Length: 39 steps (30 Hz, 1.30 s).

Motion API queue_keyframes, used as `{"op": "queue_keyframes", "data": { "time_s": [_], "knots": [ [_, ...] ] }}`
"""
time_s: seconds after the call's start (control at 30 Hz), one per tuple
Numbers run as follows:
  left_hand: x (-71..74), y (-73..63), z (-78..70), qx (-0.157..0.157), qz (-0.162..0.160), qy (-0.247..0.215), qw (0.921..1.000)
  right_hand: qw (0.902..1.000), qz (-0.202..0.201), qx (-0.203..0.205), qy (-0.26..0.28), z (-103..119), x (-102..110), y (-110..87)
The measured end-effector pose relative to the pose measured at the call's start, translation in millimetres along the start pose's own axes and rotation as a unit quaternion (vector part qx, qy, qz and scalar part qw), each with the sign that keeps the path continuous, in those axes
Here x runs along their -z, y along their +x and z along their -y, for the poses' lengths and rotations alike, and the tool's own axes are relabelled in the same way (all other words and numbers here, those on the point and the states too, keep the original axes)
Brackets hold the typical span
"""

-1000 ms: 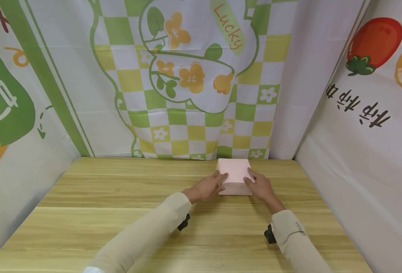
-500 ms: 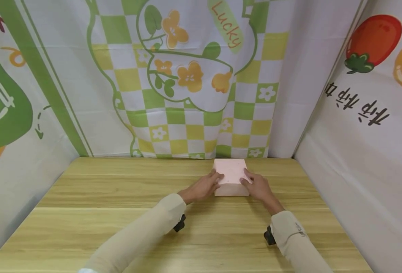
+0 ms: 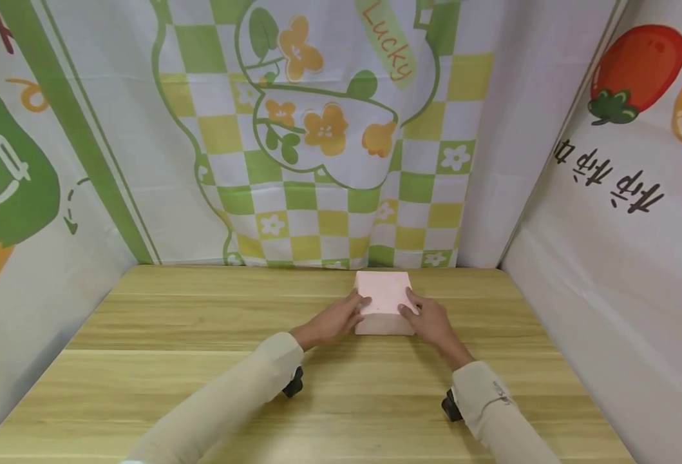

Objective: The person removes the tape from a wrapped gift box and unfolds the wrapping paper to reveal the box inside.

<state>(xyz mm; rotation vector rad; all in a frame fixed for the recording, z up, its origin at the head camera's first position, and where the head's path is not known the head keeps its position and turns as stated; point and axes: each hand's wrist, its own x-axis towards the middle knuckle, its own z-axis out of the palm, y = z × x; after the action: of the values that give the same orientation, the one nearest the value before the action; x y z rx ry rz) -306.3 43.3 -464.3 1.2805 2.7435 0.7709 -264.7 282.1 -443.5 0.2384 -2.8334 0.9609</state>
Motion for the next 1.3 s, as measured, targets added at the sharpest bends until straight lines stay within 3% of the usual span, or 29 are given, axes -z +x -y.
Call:
{"op": "queue_keyframes", "data": {
  "time_s": [0.3,0.8,1.1,1.3],
  "knots": [
    [1.9,-12.7,7.2,0.006,-0.005,-0.041,0.9991,1.0,0.001,-0.009,0.003,12,-8,-1.6],
    [7.7,-33.5,18.4,0.034,-0.002,-0.054,0.998,0.9994,0.006,-0.01,0.033,26,-25,-0.6],
    [13.4,-51.8,30.2,0.027,-0.026,-0.067,0.997,0.9993,0.009,-0.004,0.035,39,-39,0.7],
    [18.5,-63.8,34.7,0.023,-0.024,-0.073,0.9968,0.9992,0.01,-0.009,0.037,49,-45,0.3]
  ]
}}
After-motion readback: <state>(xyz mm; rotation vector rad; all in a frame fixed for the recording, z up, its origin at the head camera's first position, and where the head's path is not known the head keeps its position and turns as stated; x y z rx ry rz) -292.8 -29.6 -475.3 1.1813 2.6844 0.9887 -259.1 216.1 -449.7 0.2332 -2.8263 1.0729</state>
